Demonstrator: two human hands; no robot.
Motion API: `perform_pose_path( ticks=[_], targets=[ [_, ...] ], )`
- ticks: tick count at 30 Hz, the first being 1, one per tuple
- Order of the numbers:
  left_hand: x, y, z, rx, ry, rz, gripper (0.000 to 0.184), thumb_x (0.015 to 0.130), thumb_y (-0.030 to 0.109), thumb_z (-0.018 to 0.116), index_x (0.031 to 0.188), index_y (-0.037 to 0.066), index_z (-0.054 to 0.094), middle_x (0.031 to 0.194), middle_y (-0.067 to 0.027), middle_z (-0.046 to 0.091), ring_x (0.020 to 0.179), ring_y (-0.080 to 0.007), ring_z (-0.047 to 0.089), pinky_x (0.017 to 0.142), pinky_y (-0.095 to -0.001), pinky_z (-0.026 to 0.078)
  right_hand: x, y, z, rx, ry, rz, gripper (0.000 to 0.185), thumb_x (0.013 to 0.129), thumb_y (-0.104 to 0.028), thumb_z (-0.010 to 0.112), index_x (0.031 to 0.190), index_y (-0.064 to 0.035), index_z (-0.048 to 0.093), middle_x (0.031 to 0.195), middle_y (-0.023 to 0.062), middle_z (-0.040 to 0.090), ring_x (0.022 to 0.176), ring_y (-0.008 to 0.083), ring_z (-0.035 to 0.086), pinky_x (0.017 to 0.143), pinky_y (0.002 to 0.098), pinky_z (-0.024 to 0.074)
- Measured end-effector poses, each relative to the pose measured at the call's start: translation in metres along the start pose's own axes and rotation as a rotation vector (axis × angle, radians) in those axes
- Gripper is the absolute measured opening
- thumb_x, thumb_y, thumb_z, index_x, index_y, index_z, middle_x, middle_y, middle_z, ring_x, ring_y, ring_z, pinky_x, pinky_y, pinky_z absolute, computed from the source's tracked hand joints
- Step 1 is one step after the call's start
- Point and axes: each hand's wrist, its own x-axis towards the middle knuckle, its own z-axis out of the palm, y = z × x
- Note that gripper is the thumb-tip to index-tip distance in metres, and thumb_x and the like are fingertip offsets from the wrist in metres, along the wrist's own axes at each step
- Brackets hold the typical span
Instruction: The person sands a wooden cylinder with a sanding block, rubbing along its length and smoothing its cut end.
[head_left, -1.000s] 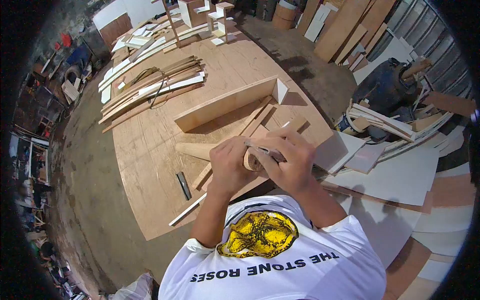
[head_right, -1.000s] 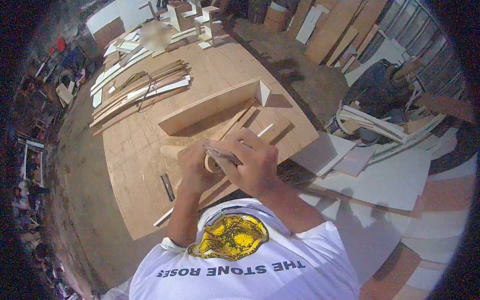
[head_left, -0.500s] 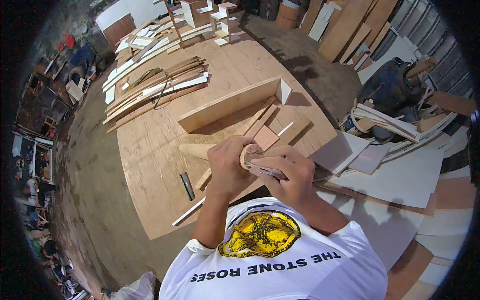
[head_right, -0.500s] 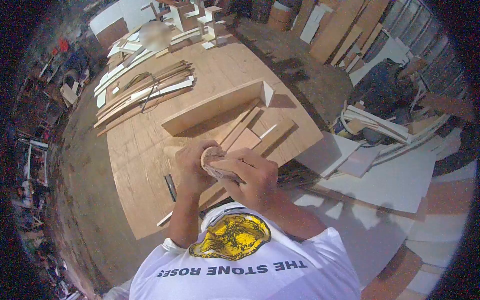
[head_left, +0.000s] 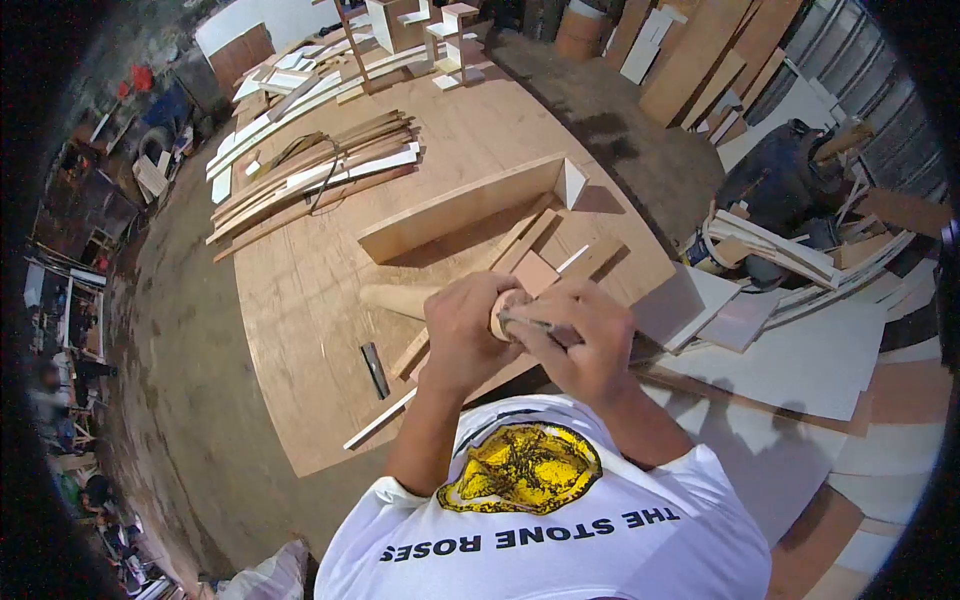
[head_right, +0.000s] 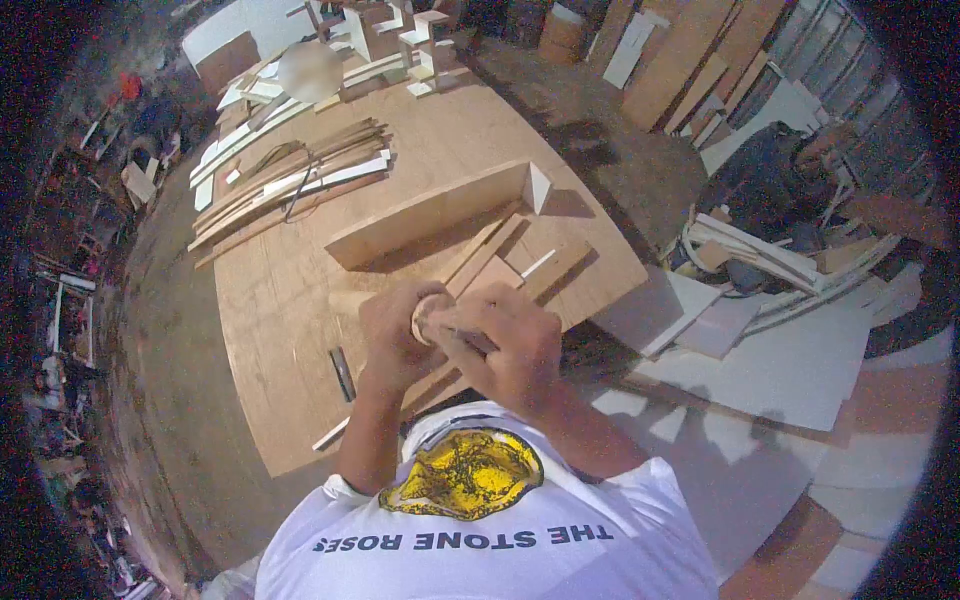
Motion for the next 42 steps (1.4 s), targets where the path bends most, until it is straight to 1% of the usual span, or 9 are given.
perform_pose_path(
  ticks=[5,8,15,24,27,30,33,36,42],
  targets=[
    [0.005,-0.001,-0.002,-0.035,0.008,0.038,0.053,0.059,0.019,0.094,0.105,0.012,0.07,0.094,-0.01,0.074,0.086,-0.0328,0.074,0.072,-0.0407,0.056,0.014,0.0,0.009,-0.015,0.078,-0.03,0.019,0.081,-0.011,0.091,0.097,-0.0106,0.082,0.09,0.0092,0.075,0.076,0.0232,0.072,0.065,0.0361,0.0558],
    [0.003,-0.008,-0.004,-0.052,-0.001,0.017,0.055,0.058,0.02,0.095,0.106,0.012,0.069,0.094,-0.0102,0.074,0.086,-0.0327,0.074,0.072,-0.0415,0.056,0.004,-0.005,0.005,-0.097,0.009,0.005,0.018,0.081,-0.011,0.091,0.097,-0.0103,0.082,0.09,0.0092,0.075,0.078,0.0236,0.073,0.066,0.0364,0.0566],
    [-0.004,-0.012,0.01,-0.056,-0.024,0.089,0.059,0.055,0.024,0.098,0.105,0.013,0.069,0.094,-0.0085,0.074,0.086,-0.0318,0.074,0.073,-0.0406,0.056,0.021,0.004,0.012,-0.089,0.123,-0.059,0.017,0.084,-0.013,0.088,0.1,-0.0125,0.082,0.091,0.0076,0.074,0.076,0.0237,0.074,0.065,0.0367,0.0589],
    [0.007,-0.001,-0.014,-0.062,-0.058,0.002,0.058,0.057,0.023,0.099,0.106,0.012,0.069,0.095,-0.0077,0.074,0.086,-0.0318,0.074,0.075,-0.0417,0.057,0.002,-0.007,0.003,-0.073,0.035,0.0,0.014,0.086,-0.014,0.088,0.098,-0.0112,0.081,0.09,0.0084,0.074,0.074,0.0233,0.073,0.063,0.0353,0.0583],
    [0.003,-0.006,-0.006,-0.1,-0.075,0.047,0.058,0.057,0.022,0.099,0.106,0.013,0.069,0.094,-0.0074,0.074,0.086,-0.0317,0.074,0.075,-0.0416,0.056,0.017,-0.007,0.013,-0.06,0.108,-0.007,0.017,0.08,-0.008,0.09,0.094,-0.0092,0.081,0.088,0.011,0.074,0.076,0.0256,0.073,0.066,0.0355,0.0558],
    [0.002,-0.01,-0.006,-0.084,-0.083,0.098,0.059,0.057,0.025,0.099,0.107,0.013,0.069,0.093,-0.0071,0.073,0.085,-0.0312,0.073,0.074,-0.0422,0.056,0.018,-0.011,0.016,-0.064,0.133,-0.005,0.016,0.08,-0.008,0.09,0.093,-0.0092,0.081,0.088,0.0108,0.074,0.076,0.0251,0.073,0.065,0.0357,0.0553],
    [0.007,-0.013,-0.014,-0.148,-0.03,0.017,0.059,0.056,0.028,0.099,0.106,0.013,0.069,0.093,-0.0073,0.073,0.083,-0.0314,0.073,0.074,-0.0423,0.056,0.006,-0.007,0.007,-0.124,0.067,-0.056,0.015,0.086,-0.014,0.089,0.099,-0.0109,0.081,0.089,0.0079,0.073,0.075,0.0244,0.073,0.063,0.0372,0.0577],
    [0.005,-0.011,-0.018,-0.067,-0.034,-0.006,0.059,0.056,0.031,0.099,0.103,0.014,0.069,0.093,-0.0079,0.073,0.082,-0.0311,0.073,0.072,-0.0419,0.056,0.0,-0.015,0.001,-0.109,-0.01,0.069,0.016,0.085,-0.013,0.088,0.099,-0.0109,0.081,0.09,0.0084,0.074,0.077,0.0246,0.073,0.065,0.0374,0.0581],
    [-0.002,-0.008,-0.007,-0.065,-0.046,0.089,0.056,0.057,0.028,0.098,0.103,0.014,0.07,0.092,-0.0086,0.074,0.083,-0.0312,0.074,0.071,-0.0407,0.056,0.02,-0.011,0.015,-0.028,0.156,-0.005,0.014,0.082,-0.007,0.089,0.094,-0.0071,0.081,0.088,0.0097,0.074,0.074,0.0227,0.071,0.063,0.0349,0.0544]
  ],
)
